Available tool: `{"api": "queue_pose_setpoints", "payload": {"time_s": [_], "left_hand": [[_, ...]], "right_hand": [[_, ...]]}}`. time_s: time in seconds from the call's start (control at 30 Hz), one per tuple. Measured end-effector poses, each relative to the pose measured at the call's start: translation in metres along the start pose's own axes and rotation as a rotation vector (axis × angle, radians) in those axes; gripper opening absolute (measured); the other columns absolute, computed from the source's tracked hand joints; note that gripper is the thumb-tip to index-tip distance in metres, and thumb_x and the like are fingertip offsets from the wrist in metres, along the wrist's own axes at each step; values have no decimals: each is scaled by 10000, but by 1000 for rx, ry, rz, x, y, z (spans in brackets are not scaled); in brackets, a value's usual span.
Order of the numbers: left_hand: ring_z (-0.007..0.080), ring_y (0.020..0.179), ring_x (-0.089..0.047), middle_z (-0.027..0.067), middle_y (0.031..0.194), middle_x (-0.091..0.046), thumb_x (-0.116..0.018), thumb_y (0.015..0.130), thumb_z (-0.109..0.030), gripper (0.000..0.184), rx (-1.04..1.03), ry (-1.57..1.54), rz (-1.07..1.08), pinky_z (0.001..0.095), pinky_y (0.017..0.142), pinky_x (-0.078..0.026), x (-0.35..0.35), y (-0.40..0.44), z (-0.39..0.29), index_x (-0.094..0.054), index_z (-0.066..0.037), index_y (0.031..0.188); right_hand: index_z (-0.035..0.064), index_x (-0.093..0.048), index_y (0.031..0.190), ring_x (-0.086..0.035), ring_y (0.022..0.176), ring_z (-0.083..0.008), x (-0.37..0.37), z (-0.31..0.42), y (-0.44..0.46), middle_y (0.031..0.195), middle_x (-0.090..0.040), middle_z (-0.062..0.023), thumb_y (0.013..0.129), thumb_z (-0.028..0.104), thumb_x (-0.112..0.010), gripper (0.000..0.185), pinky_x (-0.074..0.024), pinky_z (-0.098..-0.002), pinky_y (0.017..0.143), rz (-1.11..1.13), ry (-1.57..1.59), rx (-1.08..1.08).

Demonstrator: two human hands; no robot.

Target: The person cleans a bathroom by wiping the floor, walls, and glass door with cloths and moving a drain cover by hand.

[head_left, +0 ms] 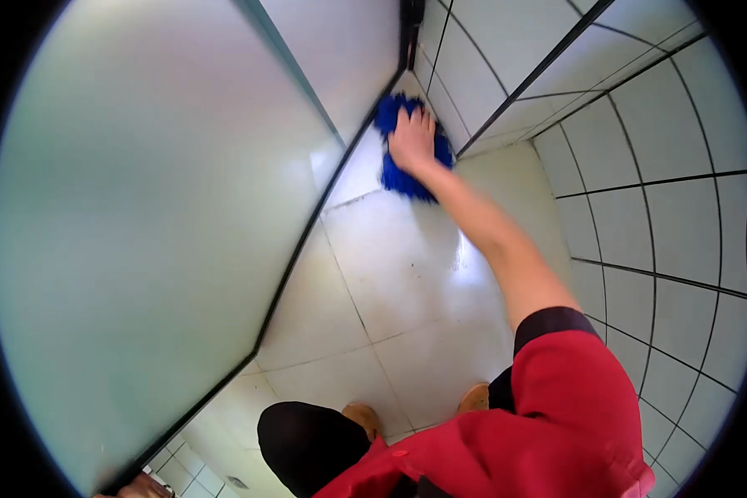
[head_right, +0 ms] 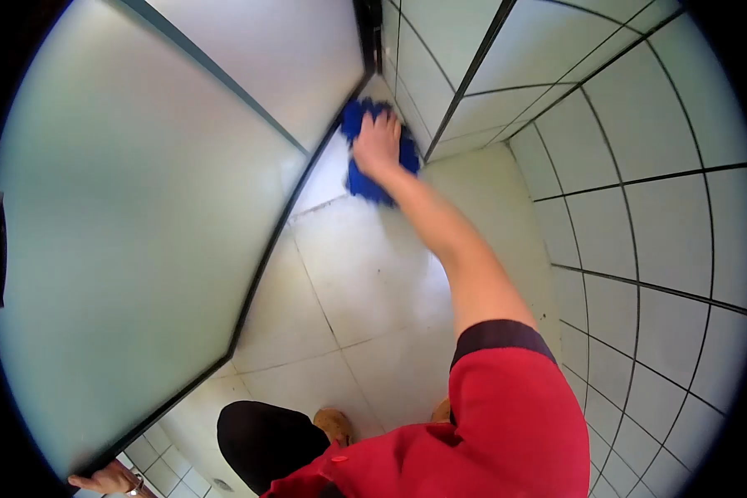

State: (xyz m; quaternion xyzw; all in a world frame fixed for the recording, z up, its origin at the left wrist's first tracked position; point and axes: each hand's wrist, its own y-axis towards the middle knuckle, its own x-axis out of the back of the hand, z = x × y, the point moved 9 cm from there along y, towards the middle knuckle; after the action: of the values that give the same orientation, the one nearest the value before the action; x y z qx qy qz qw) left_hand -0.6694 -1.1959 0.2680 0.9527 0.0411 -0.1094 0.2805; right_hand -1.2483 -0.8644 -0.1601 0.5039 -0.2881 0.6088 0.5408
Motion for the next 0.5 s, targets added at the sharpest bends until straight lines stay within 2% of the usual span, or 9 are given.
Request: {"api": "queue_pose_setpoints", "payload": {"time_s": [0.07, 0.17, 0.23, 0.3, 0.33, 0.37, 0.4, 0.47, 0.5], "left_hand": [[301, 1122, -390, 172, 1210, -427, -474, 841, -432, 574, 3, -24, -9, 446, 991, -258, -1, 1, -3, -436, 47, 1155], [300, 1098, -401, 170, 1175, -444, -499, 831, -407, 537, -8, -53, -6, 450, 983, -263, 20, 22, -2, -459, 44, 1120], [284, 1070, -416, 154, 1144, -457, -524, 813, -399, 509, 22, -158, 117, 438, 964, -283, 20, 30, 7, -485, 35, 1076], [277, 1068, -418, 151, 1135, -463, -519, 815, -404, 513, 43, -164, 114, 436, 960, -288, 30, 40, 13, -484, 37, 1076], [271, 1066, -421, 148, 1126, -470, -513, 817, -410, 518, 53, -189, 120, 433, 957, -292, 27, 41, 19, -483, 38, 1075], [269, 1060, -427, 148, 1130, -471, -499, 823, -418, 525, 34, -130, 63, 437, 951, -301, 23, 31, 16, -479, 38, 1082], [268, 1054, -433, 148, 1134, -471, -486, 829, -425, 532, 19, -70, 6, 441, 945, -309, 19, 21, 13, -474, 39, 1090], [272, 1050, -444, 146, 1153, -468, -467, 839, -419, 528, 81, -72, 43, 442, 943, -320, 7, 16, 20, -468, 37, 1105], [271, 1065, -444, 146, 1173, -460, -455, 844, -418, 529, 119, -39, 16, 436, 961, -309, -4, -1, 16, -466, 39, 1111]], "right_hand": [[0, -519, 1068, -390, 1134, -360, -10, -11, 51, 1165, -459, -219, 758, 225, -536, 383, -269, -430, 971, 114, -8, -31], [25, -550, 982, -451, 1046, -317, -7, -5, 54, 1087, -505, -166, 741, 212, -535, 305, -310, -414, 926, 3, -72, -61], [33, -555, 973, -457, 1026, -303, -1, 26, 11, 1047, -511, -154, 719, 209, -540, 309, -330, -411, 891, 157, -112, 38], [37, -549, 907, -486, 955, -300, -6, 70, -58, 978, -519, -149, 626, 207, -598, 332, -359, -413, 814, 56, -106, 240], [58, -563, 870, -484, 945, -298, -11, 92, -88, 959, -523, -135, 590, 178, -607, 308, -356, -408, 806, 148, -23, 303], [90, -574, 856, -486, 939, -300, 2, 111, -115, 942, -528, -133, 569, 122, -610, 291, -366, -399, 781, 89, 120, 428], [114, -570, 910, -485, 935, -303, -3, 126, -134, 957, -514, -131, 619, 116, -625, 297, -373, -414, 778, 270, 151, 536], [97, -568, 949, -507, 920, -325, -21, 137, -177, 942, -532, -142, 630, 102, -629, 324, -402, -408, 775, 606, 455, 564], [90, -562, 982, -512, 934, -328, -7, 131, -192, 941, -538, -153, 647, 118, -628, 342, -405, -397, 801, 676, 599, 430]]}}
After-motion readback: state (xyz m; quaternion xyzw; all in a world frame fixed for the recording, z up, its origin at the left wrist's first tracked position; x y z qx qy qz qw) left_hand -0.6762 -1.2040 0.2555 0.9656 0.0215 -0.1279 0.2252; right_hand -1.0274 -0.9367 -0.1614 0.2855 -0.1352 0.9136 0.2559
